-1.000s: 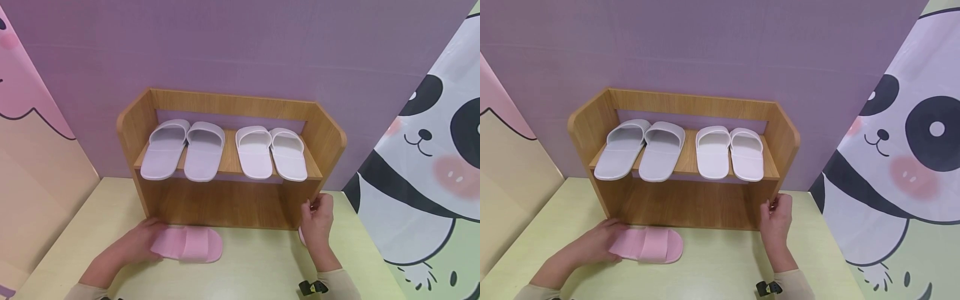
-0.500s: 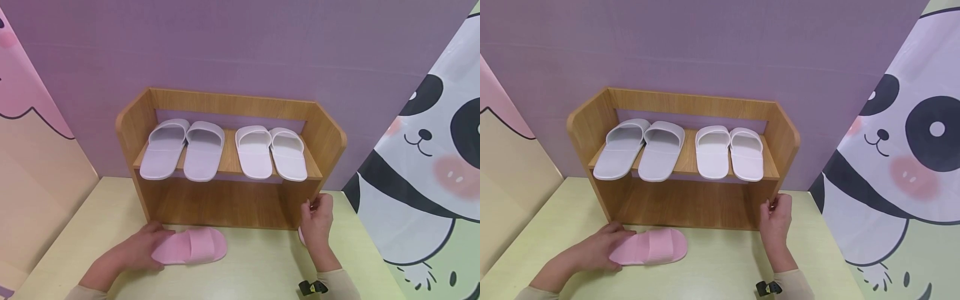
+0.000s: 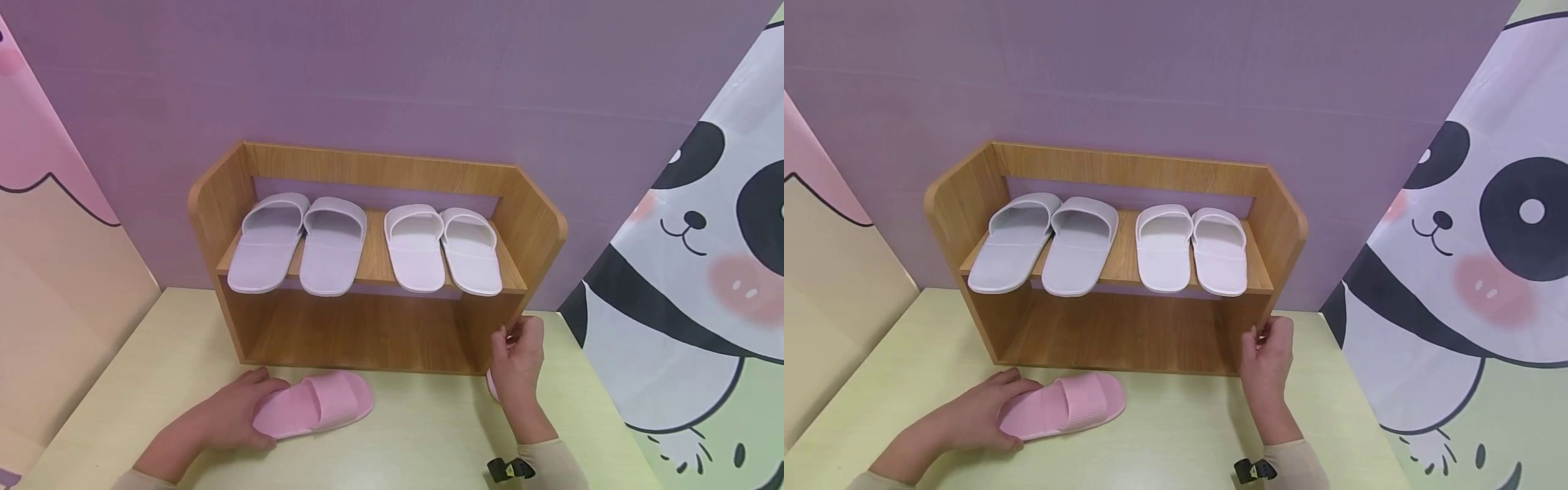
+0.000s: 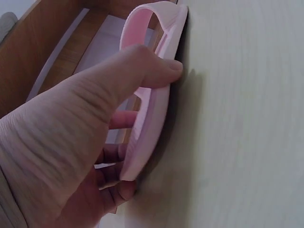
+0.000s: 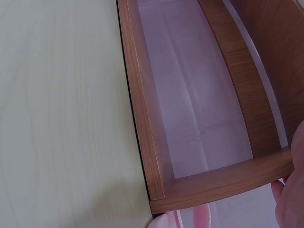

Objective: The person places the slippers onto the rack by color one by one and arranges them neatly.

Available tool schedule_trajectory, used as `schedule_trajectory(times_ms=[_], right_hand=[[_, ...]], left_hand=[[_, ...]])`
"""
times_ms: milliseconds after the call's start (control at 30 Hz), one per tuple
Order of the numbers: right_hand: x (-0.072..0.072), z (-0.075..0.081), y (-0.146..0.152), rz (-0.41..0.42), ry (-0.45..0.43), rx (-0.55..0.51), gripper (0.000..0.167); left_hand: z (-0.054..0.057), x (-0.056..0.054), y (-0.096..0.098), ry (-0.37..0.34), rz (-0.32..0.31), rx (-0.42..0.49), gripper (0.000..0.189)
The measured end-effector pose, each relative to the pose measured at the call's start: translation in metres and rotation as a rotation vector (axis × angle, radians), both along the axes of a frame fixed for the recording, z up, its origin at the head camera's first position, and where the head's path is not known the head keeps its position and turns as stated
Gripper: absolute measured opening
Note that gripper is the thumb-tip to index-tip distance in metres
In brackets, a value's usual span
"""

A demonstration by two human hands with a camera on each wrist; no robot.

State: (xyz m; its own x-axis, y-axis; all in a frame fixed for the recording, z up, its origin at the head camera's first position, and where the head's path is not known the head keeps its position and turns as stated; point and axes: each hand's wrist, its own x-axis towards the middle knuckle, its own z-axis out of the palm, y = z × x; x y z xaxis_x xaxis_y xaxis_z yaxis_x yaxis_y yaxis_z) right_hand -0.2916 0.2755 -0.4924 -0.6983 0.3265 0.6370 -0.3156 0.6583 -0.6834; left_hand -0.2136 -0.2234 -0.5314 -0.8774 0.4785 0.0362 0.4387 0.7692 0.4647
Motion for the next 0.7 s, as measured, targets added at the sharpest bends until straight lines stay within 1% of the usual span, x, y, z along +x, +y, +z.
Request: schedule_trajectory(times_ms=[100, 300, 433, 700], right_hand=[[0.0003, -0.0001, 0.0000, 0.001, 0.002, -0.001, 0.016], [0.0002, -0.0004, 0.0000, 0.003, 0.013, -0.004, 0.015], [0.0000, -0.0006, 0.0001, 0.007, 0.019, -0.003, 0.015], [0.0002, 0.0007, -0.0003, 0.006, 0.005, -0.005, 0.015]], left_hand=[[0.0002, -0.0004, 0.0004, 0.001, -0.002, 0.007, 0.086], [0.0004, -0.0015, 0.0009, 0.035, -0.015, 0.013, 0.087], [0.0008, -0.0019, 0.0014, 0.040, -0.014, 0.013, 0.088], [0.0028, -0.0022, 0.0035, 0.063, -0.024, 0.020, 0.089]])
